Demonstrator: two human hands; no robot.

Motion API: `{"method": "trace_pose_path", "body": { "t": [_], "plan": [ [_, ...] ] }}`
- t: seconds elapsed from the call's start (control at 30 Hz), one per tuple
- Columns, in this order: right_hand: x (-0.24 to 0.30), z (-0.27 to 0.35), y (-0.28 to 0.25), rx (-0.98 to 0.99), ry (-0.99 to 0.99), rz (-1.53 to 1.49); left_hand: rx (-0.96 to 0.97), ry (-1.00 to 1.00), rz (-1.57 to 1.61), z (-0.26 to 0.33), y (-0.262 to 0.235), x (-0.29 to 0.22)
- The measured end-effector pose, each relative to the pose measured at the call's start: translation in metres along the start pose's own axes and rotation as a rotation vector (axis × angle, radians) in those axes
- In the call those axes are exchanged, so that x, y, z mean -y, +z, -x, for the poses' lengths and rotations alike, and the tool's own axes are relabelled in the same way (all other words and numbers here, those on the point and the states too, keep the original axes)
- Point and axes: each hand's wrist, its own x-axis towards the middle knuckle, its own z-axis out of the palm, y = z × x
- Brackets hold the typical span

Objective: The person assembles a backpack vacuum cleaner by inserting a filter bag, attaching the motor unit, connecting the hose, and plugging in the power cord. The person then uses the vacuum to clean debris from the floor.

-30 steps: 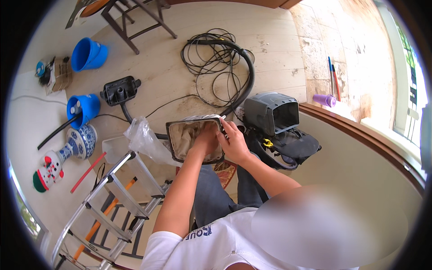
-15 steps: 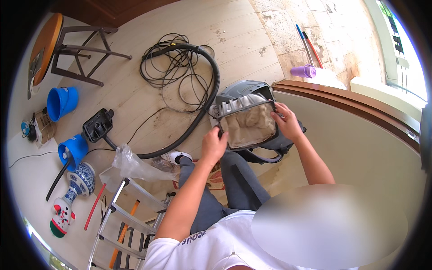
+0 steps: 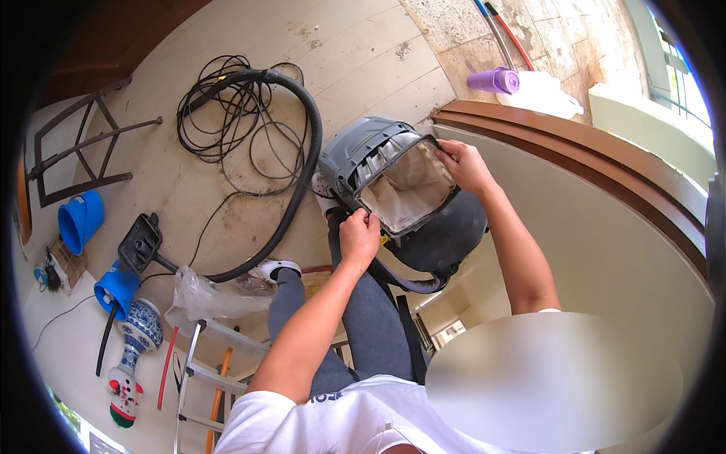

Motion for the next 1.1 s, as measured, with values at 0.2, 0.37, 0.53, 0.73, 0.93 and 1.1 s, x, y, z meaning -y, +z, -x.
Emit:
{"method": "trace_pose_path", "body": {
  "t": [0.2, 0.37, 0.53, 0.73, 0.93, 1.1],
  "plan": [
    [-0.020, -0.002, 0.015, -0.013, 0.203, -0.060, 0.146, -0.066, -0.014, -0.002, 0.004, 0.001],
    [-0.043, -0.021, 0.065, -0.229, 0.155, 0.217, 0.205, -0.187, -0.113, -0.045, 0.007, 0.018],
    [-0.068, -0.039, 0.108, -0.146, 0.330, 0.236, 0.083, -0.080, -0.399, -0.060, -0.004, 0.028],
    [-0.075, -0.039, 0.123, -0.181, 0.329, 0.240, 0.061, -0.200, -0.387, -0.063, -0.011, 0.023],
    [-0.064, -0.043, 0.119, -0.109, 0.457, 0.288, 0.072, -0.216, -0.300, -0.076, -0.005, 0.041],
    [-0.052, -0.041, 0.110, -0.044, 0.497, 0.334, 0.087, -0.252, -0.228, -0.079, -0.001, 0.047]
  ]
}}
